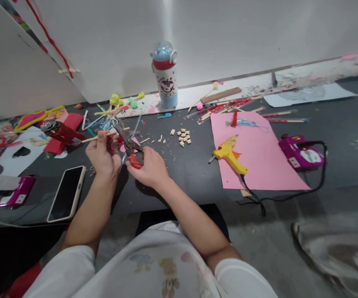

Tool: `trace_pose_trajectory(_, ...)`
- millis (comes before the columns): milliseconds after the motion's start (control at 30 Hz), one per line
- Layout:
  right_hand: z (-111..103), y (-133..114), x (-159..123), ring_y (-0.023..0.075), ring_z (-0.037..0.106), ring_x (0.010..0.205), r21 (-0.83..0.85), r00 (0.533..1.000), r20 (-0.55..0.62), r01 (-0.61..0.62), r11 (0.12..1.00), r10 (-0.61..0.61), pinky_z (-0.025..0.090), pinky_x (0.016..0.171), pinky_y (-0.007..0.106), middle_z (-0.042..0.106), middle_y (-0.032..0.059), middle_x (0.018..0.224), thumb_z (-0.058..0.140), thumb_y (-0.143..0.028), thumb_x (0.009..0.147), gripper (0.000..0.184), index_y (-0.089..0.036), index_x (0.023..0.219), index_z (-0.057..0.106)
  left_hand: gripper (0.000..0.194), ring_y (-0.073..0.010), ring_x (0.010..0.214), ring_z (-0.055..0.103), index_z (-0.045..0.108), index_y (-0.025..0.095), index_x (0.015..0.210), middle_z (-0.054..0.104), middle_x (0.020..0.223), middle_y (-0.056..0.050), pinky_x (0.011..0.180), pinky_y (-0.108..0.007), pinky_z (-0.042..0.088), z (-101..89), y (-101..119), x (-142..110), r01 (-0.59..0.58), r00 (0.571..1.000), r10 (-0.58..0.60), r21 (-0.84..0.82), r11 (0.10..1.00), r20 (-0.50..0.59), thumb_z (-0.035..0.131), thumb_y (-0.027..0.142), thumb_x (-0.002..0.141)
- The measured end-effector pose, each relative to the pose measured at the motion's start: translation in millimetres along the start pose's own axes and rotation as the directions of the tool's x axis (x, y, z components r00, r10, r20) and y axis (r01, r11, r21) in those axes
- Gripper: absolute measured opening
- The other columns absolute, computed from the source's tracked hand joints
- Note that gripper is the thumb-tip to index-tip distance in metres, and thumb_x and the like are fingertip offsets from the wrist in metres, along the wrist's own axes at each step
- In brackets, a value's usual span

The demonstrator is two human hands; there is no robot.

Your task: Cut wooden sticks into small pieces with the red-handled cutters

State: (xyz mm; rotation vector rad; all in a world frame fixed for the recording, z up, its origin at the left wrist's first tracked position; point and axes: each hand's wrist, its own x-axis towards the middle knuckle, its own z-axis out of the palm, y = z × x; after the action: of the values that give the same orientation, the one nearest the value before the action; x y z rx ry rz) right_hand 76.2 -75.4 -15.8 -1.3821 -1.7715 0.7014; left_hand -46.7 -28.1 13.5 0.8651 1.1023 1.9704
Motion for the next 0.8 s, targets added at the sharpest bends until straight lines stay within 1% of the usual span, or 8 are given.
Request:
trace_pose_trajectory(167, 0.1, 1.2, 1.6, 0.0274, 0.056, 0.098, 0.03, 0.997, 0.002, 0.072, 0.997, -0.073, 0.047, 0.082, 0.04, 0.059, 0.0139, 0.103, 0.058, -0.049, 0.073, 0.053, -0.013, 0.109, 0.046, 0.032, -0.0063, 0.055, 0.064, 0.067, 0.016, 0.073, 0.068, 0.065, 0.001, 0.051, -0.013, 0.051, 0.9, 2.6, -0.4, 0.001, 1.0, -0.001, 0.001, 1.0, -0.022, 0.074, 0.046, 0.066)
trace_pose_trajectory(300, -0.5, 2.0, 1.9, 0.0271, 0.055, 0.098, 0.039, 0.995, -0.003, 0.102, 0.994, -0.102, 0.046, 0.084, 0.042, 0.057, 0.0135, 0.104, 0.058, -0.048, 0.073, 0.052, -0.014, 0.11, 0.045, 0.033, -0.0057, 0.055, 0.063, 0.067, 0.016, 0.074, 0.068, 0.065, 0.002, 0.052, -0.012, 0.051, 1.0, 5.5, -0.5, 0.013, 0.999, -0.012, 0.022, 1.0, -0.04, 0.074, 0.047, 0.066)
trace_pose_trajectory(467, -0.9, 3.3, 2.3, 0.026, 0.053, 0.098, 0.035, 0.988, 0.006, 0.155, 0.987, -0.156, 0.045, 0.088, 0.042, 0.054, 0.0137, 0.105, 0.059, -0.047, 0.072, 0.055, -0.013, 0.112, 0.043, 0.03, -0.0048, 0.052, 0.062, 0.065, 0.017, 0.068, 0.065, 0.061, 0.003, 0.049, -0.011, 0.05, 0.5, 8.6, 1.2, 0.013, 0.999, -0.013, -0.007, 1.0, -0.039, 0.072, 0.046, 0.069)
trace_pose_trajectory(633, -0.5, 4.3, 2.5, 0.0267, 0.052, 0.099, 0.023, 0.987, -0.014, 0.162, 0.987, -0.162, 0.045, 0.089, 0.044, 0.053, 0.0141, 0.107, 0.06, -0.048, 0.072, 0.056, -0.014, 0.114, 0.042, 0.03, -0.0046, 0.051, 0.061, 0.064, 0.018, 0.068, 0.064, 0.06, 0.004, 0.049, -0.011, 0.049, 1.4, 10.1, 0.9, 0.043, 0.997, -0.041, 0.026, 0.999, -0.061, 0.069, 0.046, 0.073)
trace_pose_trajectory(800, -0.2, 4.9, 2.0, 0.0269, 0.051, 0.1, -0.004, 0.987, -0.032, 0.16, 0.987, -0.16, 0.043, 0.091, 0.043, 0.053, 0.0148, 0.108, 0.059, -0.049, 0.072, 0.058, -0.013, 0.115, 0.042, 0.03, -0.0049, 0.05, 0.06, 0.064, 0.017, 0.067, 0.063, 0.059, 0.004, 0.049, -0.012, 0.049, 2.1, 10.4, 0.1, 0.045, 0.997, -0.044, 0.024, 0.999, -0.065, 0.069, 0.046, 0.073)
